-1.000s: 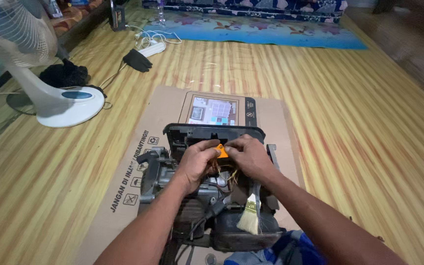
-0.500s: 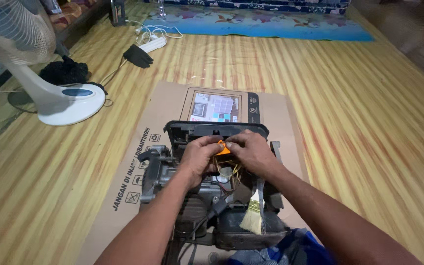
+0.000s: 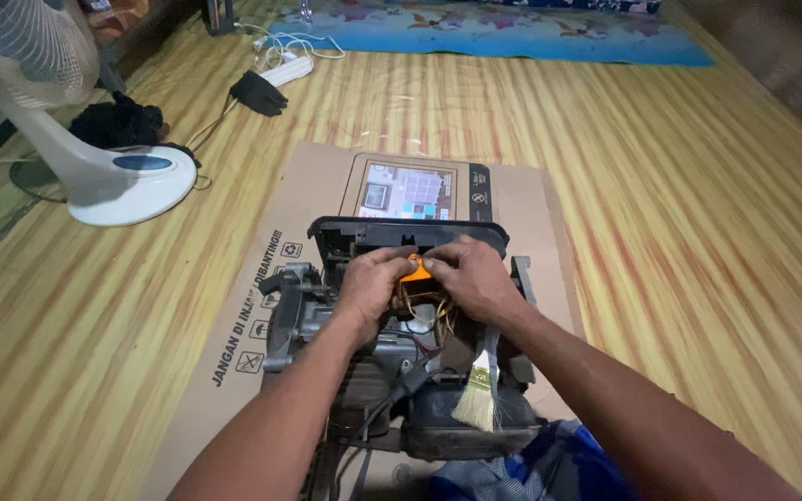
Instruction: The person services an opened sewing machine placed on cardboard on the floor. They use a brush and a screwdriver to clean and adjust internal components, manipulate an orange part and wiring, and reposition the machine while working on its mechanism.
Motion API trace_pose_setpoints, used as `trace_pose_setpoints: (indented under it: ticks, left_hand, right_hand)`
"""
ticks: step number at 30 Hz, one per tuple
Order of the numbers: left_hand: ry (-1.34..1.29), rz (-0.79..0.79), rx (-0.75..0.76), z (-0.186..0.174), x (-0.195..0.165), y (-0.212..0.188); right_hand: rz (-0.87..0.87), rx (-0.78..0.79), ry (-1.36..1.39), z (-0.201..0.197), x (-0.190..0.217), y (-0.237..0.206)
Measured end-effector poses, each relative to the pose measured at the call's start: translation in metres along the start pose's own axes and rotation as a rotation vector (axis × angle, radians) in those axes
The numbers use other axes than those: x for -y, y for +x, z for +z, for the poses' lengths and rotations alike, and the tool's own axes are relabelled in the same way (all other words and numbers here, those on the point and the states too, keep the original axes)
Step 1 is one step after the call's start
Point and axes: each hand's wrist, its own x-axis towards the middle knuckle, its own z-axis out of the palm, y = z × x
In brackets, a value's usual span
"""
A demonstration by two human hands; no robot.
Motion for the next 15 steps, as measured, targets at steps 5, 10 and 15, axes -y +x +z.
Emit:
trace_pose_setpoints:
  ticks: [5, 10, 15]
  left_hand:
    - [0.036, 0.027, -0.023, 0.001, -0.004, 0.007]
    - [0.023, -0.001, -0.046, 0.001, -0.011, 0.013]
    - [-0.07, 0.019, -0.008, -0.002, -0.009, 0.019]
  right_hand:
    - [0.055, 0.012, -0.036, -0.003, 0.009, 0.004]
    - [-0.017, -0.038, -0.019, -0.006, 0.019, 0.01]
    - [0.109, 0.044, 0.111, -0.005, 0.018, 0.008]
